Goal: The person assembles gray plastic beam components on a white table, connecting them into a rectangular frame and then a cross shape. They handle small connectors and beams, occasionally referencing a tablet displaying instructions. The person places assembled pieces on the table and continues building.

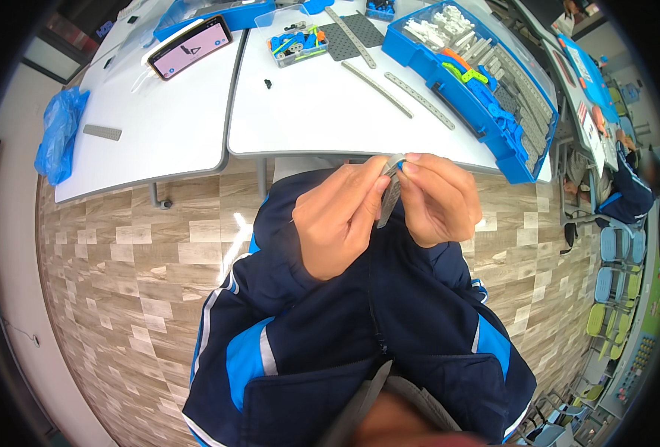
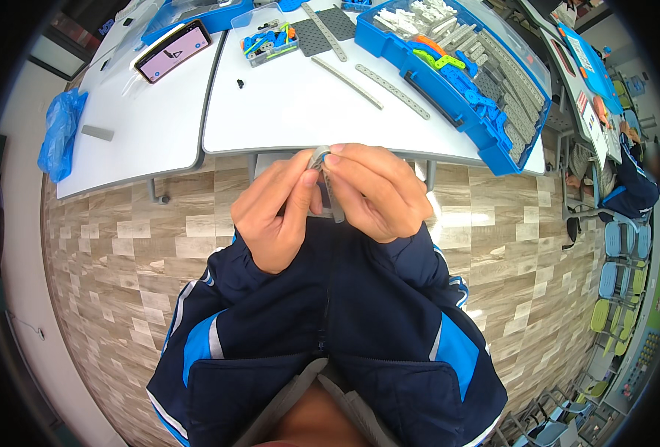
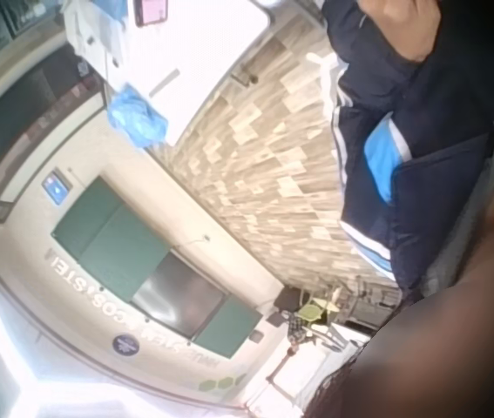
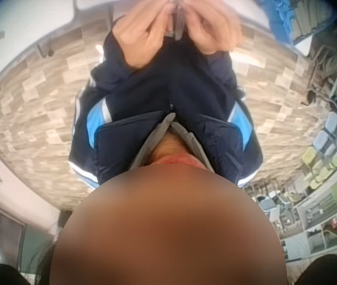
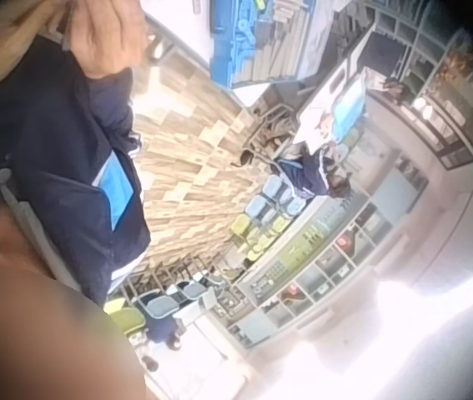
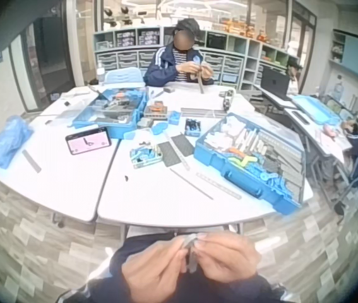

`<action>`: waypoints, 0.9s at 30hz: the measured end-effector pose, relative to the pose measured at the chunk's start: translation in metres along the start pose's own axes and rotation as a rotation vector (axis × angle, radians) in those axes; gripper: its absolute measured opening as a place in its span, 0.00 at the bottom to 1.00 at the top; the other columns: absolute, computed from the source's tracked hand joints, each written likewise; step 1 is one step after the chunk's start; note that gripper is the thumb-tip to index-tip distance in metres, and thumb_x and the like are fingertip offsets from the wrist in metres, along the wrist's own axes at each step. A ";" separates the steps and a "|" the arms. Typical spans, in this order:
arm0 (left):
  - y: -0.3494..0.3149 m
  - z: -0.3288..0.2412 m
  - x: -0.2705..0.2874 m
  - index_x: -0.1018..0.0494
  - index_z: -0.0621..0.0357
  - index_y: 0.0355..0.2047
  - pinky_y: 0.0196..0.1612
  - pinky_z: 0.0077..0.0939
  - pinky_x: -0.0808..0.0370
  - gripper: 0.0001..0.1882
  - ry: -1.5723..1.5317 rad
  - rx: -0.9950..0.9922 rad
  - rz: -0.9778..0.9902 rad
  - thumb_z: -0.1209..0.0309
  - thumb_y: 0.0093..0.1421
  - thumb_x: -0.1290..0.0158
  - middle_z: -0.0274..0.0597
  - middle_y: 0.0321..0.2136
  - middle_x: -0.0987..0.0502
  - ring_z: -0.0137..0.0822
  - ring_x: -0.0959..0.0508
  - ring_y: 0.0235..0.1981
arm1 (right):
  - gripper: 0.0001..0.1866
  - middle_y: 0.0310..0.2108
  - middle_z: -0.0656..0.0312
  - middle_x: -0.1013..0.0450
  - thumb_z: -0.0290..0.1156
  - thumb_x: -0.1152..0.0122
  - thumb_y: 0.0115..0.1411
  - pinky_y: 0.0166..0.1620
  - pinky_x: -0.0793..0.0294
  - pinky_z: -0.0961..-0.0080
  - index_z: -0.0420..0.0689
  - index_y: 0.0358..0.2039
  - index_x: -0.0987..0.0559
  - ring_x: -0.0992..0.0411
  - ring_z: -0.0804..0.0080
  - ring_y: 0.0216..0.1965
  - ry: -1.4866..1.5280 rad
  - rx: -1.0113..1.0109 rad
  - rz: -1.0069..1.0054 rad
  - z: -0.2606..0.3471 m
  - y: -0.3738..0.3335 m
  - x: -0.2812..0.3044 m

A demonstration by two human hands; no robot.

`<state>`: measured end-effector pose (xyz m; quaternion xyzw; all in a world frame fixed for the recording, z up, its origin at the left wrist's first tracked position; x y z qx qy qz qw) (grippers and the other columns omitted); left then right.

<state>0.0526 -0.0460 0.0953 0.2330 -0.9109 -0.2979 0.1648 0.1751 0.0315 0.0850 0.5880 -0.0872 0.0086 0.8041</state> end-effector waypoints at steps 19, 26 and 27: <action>0.001 -0.004 0.005 0.23 0.71 0.47 0.29 0.17 0.27 0.10 -0.223 0.213 -0.028 0.79 0.68 0.47 0.43 0.31 0.20 0.25 0.22 0.25 | 0.12 0.36 0.55 0.23 0.23 0.28 0.56 0.43 0.23 0.76 0.35 0.39 0.20 0.23 0.71 0.36 0.663 -0.579 0.285 -0.008 0.000 0.004; 0.009 0.009 0.008 0.26 0.67 0.53 0.37 0.21 0.23 0.14 -0.352 0.371 0.026 0.79 0.69 0.48 0.42 0.37 0.22 0.26 0.20 0.34 | 0.09 0.33 0.58 0.23 0.20 0.32 0.59 0.38 0.25 0.78 0.35 0.39 0.22 0.20 0.73 0.33 0.598 -0.663 0.261 -0.005 -0.012 0.009; 0.011 0.010 0.009 0.25 0.66 0.54 0.37 0.21 0.23 0.14 -0.334 0.368 0.022 0.80 0.68 0.48 0.42 0.37 0.22 0.27 0.20 0.34 | 0.09 0.33 0.58 0.23 0.19 0.33 0.60 0.38 0.25 0.78 0.35 0.40 0.23 0.20 0.74 0.33 0.635 -0.692 0.240 -0.003 -0.013 0.009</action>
Point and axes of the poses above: each hand's wrist, its own y-axis towards the middle knuckle, its own x-axis out of the back of the hand, z = x × y, the point moved 1 cm from there along y, towards the middle knuckle
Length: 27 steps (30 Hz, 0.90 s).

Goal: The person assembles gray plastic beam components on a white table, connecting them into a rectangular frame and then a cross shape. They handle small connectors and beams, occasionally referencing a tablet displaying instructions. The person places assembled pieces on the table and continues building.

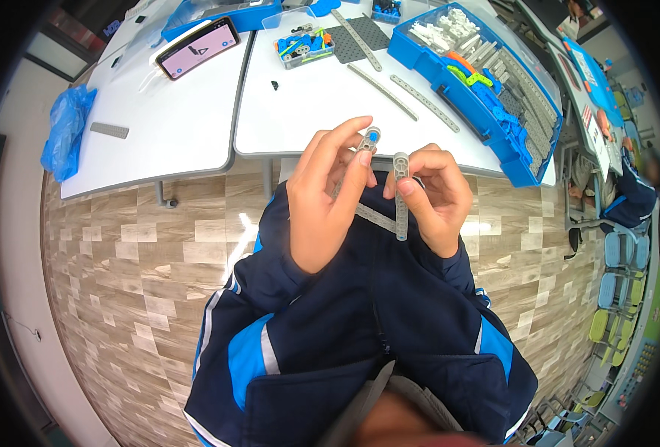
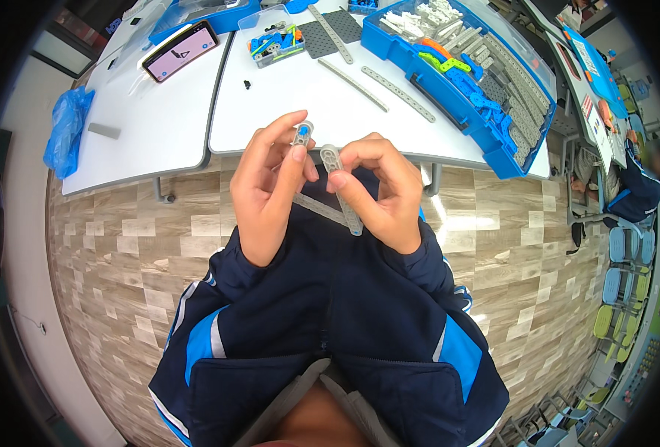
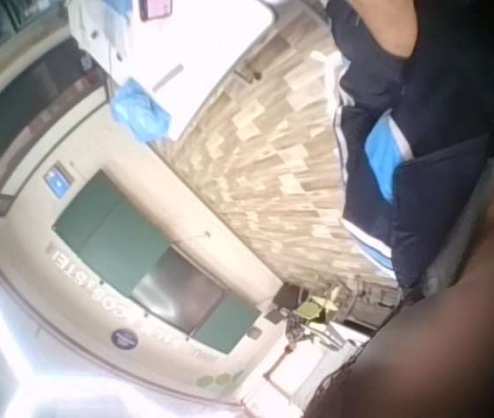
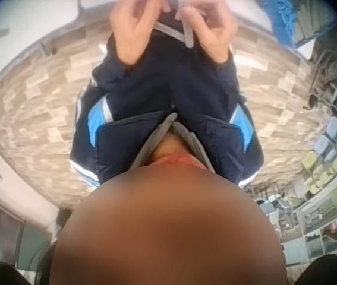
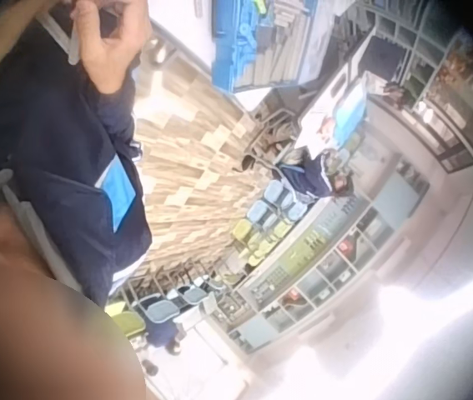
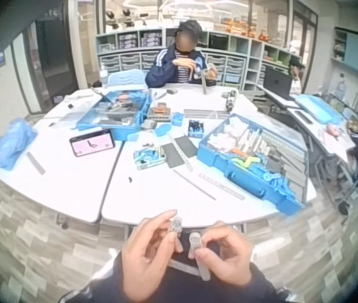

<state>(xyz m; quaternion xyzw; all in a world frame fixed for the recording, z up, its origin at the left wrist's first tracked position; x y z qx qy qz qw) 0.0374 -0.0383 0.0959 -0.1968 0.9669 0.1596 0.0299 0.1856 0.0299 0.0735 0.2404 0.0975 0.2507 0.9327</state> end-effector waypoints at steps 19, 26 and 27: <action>-0.003 -0.001 -0.005 0.22 0.64 0.50 0.39 0.23 0.22 0.14 0.070 -0.058 0.054 0.82 0.64 0.46 0.44 0.40 0.21 0.30 0.18 0.35 | 0.07 0.32 0.58 0.25 0.15 0.37 0.61 0.31 0.28 0.84 0.34 0.40 0.23 0.23 0.78 0.27 -0.051 0.018 -0.051 0.002 0.002 -0.006; -0.004 -0.001 -0.004 0.25 0.67 0.51 0.41 0.24 0.22 0.12 -0.024 -0.045 0.072 0.80 0.67 0.47 0.44 0.42 0.22 0.29 0.19 0.37 | 0.09 0.32 0.60 0.26 0.17 0.35 0.60 0.36 0.28 0.84 0.35 0.41 0.22 0.24 0.79 0.31 -0.022 -0.029 -0.052 0.002 0.003 -0.006; -0.004 -0.001 -0.004 0.26 0.68 0.51 0.42 0.24 0.22 0.12 -0.079 -0.027 0.087 0.79 0.67 0.47 0.44 0.43 0.23 0.30 0.20 0.37 | 0.10 0.32 0.60 0.26 0.17 0.35 0.60 0.38 0.28 0.83 0.36 0.42 0.22 0.24 0.79 0.32 -0.003 -0.037 -0.064 0.002 0.004 -0.007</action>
Point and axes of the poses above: each hand's wrist, its own y-axis towards the middle knuckle, its own x-axis out of the back of the hand, z = x × y, the point moved 1 cm from there along y, towards the middle knuckle
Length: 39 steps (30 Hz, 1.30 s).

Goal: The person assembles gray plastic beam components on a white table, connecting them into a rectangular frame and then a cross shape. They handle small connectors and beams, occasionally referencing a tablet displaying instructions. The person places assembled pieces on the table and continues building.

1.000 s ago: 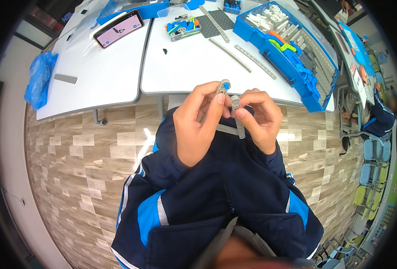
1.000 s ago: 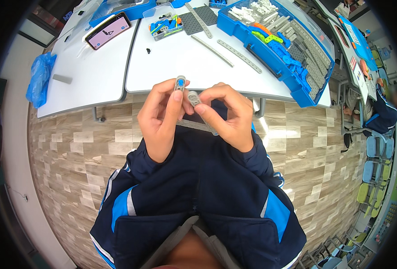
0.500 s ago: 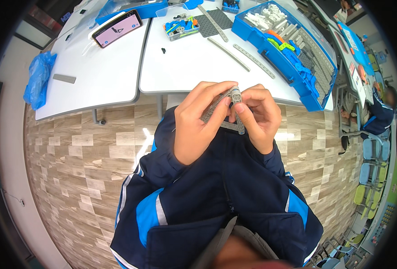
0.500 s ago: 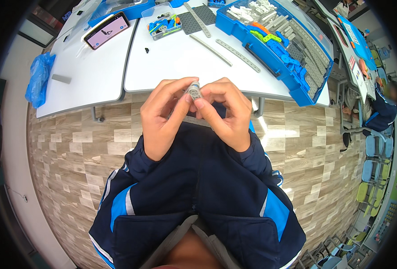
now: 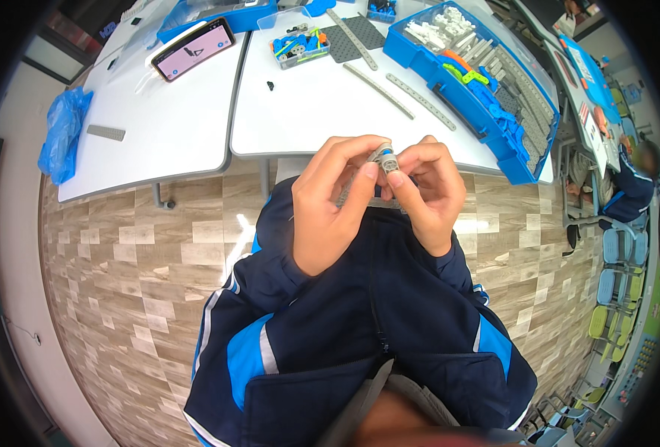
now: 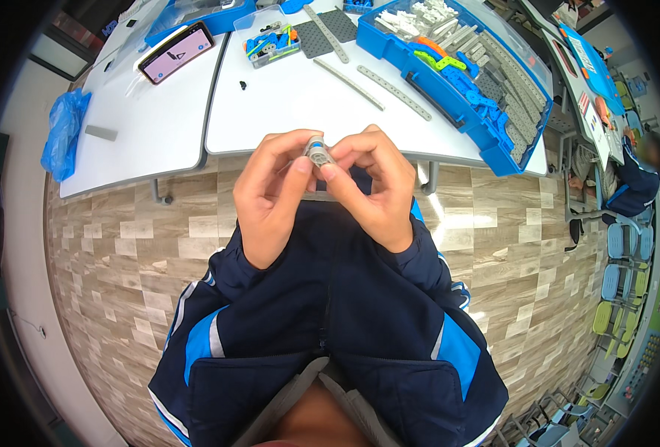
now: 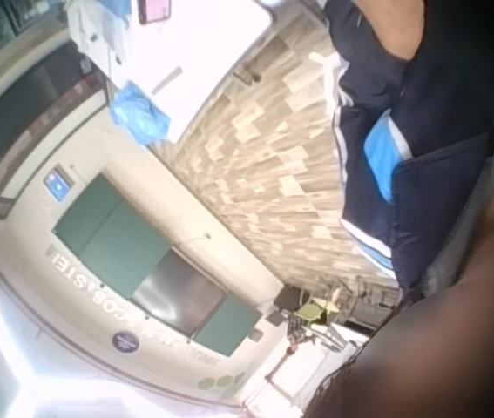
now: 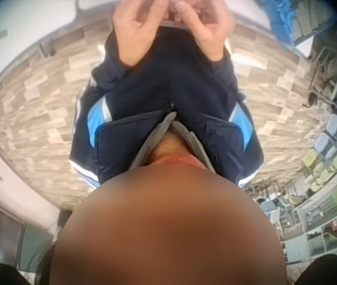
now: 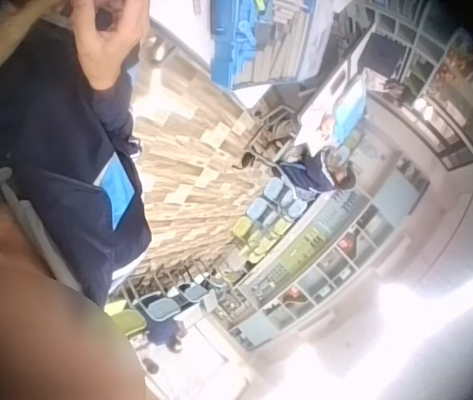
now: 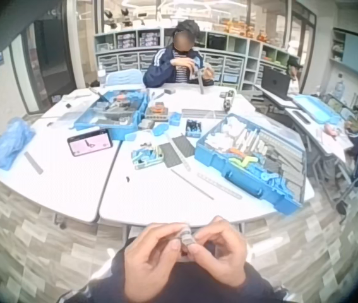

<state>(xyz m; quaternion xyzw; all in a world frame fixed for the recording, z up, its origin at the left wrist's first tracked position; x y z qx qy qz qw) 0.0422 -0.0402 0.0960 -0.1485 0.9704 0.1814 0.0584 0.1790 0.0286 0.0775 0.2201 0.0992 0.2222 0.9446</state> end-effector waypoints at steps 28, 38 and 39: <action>0.090 0.081 0.039 0.27 0.65 0.52 0.46 0.27 0.29 0.19 -0.554 0.218 -0.081 0.60 0.74 0.51 0.44 0.47 0.23 0.29 0.26 0.43 | 0.14 0.43 0.57 0.19 0.32 0.45 0.72 0.35 0.23 0.81 0.37 0.51 0.19 0.21 0.73 0.45 -0.033 -0.415 0.186 -0.070 0.049 0.046; 0.115 0.115 0.046 0.30 0.67 0.58 0.57 0.35 0.26 0.20 -0.493 0.116 -0.104 0.65 0.74 0.52 0.50 0.54 0.25 0.37 0.25 0.56 | 0.17 0.45 0.47 0.20 0.27 0.41 0.69 0.48 0.17 0.71 0.29 0.54 0.24 0.20 0.66 0.45 0.134 -0.420 0.148 -0.096 0.062 0.046; 0.114 0.117 0.045 0.31 0.68 0.59 0.57 0.35 0.26 0.21 -0.473 0.117 -0.108 0.65 0.74 0.52 0.51 0.55 0.25 0.37 0.25 0.57 | 0.17 0.45 0.47 0.21 0.27 0.41 0.69 0.48 0.17 0.71 0.29 0.54 0.24 0.20 0.65 0.45 0.142 -0.423 0.118 -0.098 0.062 0.047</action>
Point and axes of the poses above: each hand's wrist, its own y-axis towards the middle knuckle, its own x-axis out of the back of the hand, z = x × y, the point moved 1 cm from there along y, towards the middle knuckle
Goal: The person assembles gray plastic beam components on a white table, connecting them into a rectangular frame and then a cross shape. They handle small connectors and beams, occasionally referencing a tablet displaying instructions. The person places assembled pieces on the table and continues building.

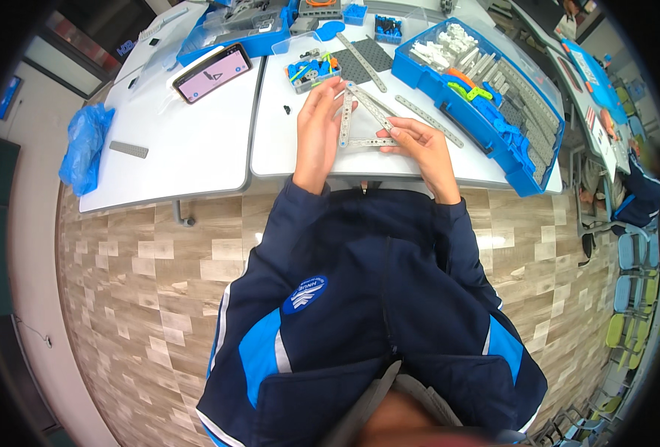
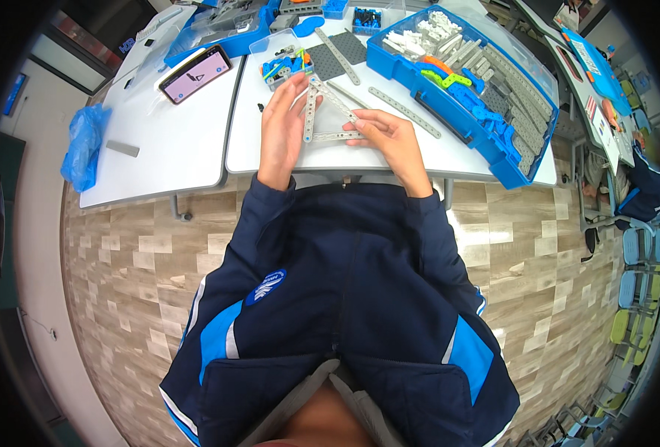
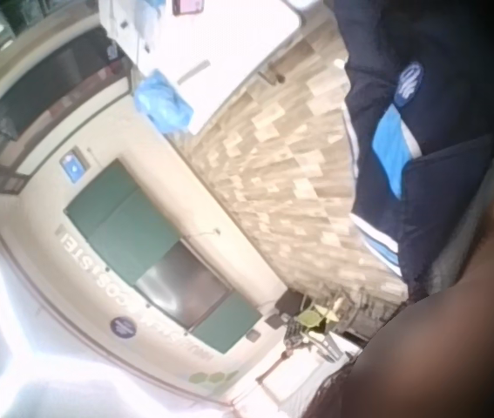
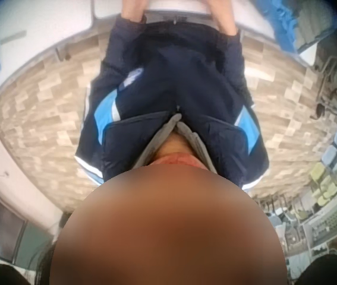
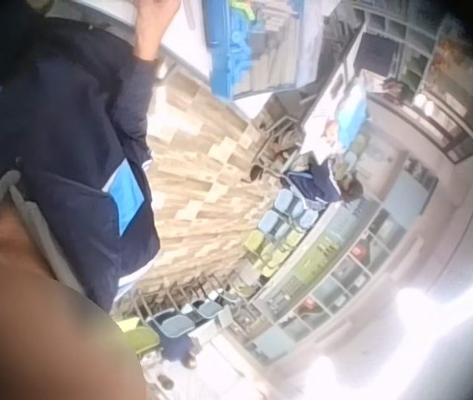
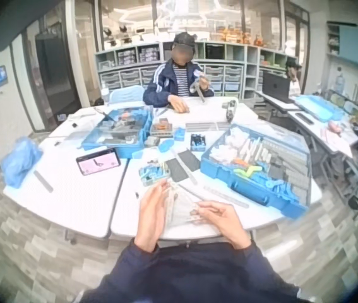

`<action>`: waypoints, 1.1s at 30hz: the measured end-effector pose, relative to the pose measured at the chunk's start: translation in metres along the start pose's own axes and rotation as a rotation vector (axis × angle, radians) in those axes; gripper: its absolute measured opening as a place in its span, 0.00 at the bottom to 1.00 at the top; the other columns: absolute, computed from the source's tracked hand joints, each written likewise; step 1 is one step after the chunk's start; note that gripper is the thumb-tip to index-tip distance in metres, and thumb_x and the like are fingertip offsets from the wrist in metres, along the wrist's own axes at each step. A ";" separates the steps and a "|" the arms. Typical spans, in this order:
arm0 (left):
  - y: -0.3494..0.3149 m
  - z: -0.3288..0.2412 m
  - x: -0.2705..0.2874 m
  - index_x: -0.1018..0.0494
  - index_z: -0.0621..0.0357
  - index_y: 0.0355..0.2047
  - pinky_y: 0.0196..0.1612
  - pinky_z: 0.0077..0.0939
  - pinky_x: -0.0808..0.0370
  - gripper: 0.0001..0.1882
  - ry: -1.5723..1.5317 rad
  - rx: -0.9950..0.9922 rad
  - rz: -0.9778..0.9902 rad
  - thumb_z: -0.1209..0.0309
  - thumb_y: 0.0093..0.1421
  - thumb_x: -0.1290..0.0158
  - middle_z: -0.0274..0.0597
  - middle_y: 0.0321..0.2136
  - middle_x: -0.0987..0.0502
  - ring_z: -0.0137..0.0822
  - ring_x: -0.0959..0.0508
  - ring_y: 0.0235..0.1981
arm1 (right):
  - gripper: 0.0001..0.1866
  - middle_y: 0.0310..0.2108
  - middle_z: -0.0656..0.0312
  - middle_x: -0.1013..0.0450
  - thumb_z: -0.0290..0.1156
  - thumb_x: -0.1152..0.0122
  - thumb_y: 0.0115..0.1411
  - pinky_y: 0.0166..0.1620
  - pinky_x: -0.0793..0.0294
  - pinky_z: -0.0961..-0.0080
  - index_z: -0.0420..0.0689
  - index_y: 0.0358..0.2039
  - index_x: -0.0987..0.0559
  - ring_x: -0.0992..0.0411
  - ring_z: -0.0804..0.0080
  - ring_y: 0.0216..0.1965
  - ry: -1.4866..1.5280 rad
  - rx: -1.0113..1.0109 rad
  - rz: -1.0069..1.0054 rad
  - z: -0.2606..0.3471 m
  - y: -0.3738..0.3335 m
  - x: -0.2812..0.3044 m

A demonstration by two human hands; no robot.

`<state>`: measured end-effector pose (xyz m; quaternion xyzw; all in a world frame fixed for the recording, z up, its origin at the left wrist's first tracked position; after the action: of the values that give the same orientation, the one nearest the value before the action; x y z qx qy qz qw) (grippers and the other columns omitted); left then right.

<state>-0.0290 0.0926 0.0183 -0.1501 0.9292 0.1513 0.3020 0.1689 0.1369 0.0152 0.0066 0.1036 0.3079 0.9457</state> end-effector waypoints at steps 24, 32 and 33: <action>0.108 -0.093 -0.072 0.30 0.68 0.49 0.50 0.31 0.21 0.18 0.157 -0.360 0.205 0.62 0.73 0.50 0.55 0.41 0.18 0.45 0.15 0.45 | 0.18 0.40 0.53 0.21 0.34 0.45 0.71 0.44 0.22 0.76 0.33 0.53 0.24 0.20 0.69 0.39 0.069 0.089 -0.047 -0.003 -0.001 0.002; 0.157 -0.036 -0.049 0.26 0.71 0.49 0.48 0.29 0.19 0.18 0.076 -0.258 0.028 0.64 0.71 0.46 0.48 0.41 0.19 0.42 0.15 0.45 | 0.15 0.39 0.54 0.20 0.33 0.46 0.72 0.43 0.23 0.77 0.33 0.50 0.22 0.21 0.72 0.37 0.029 0.081 -0.058 -0.001 -0.001 0.000; 0.158 -0.021 -0.043 0.26 0.70 0.46 0.45 0.28 0.19 0.16 0.061 -0.244 -0.046 0.64 0.71 0.46 0.47 0.38 0.18 0.41 0.14 0.42 | 0.15 0.39 0.54 0.20 0.33 0.46 0.72 0.43 0.23 0.77 0.34 0.50 0.22 0.21 0.72 0.37 0.027 0.084 -0.055 -0.002 -0.002 0.000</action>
<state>-0.0651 0.2365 0.0908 -0.2117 0.9088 0.2518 0.2566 0.1691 0.1354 0.0134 0.0391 0.1293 0.2773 0.9512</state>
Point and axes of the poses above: each hand's wrist, its own y-axis towards the middle knuckle, its own x-axis out of the back of the hand, z = x × y, the point moved 1 cm from there along y, towards the middle knuckle
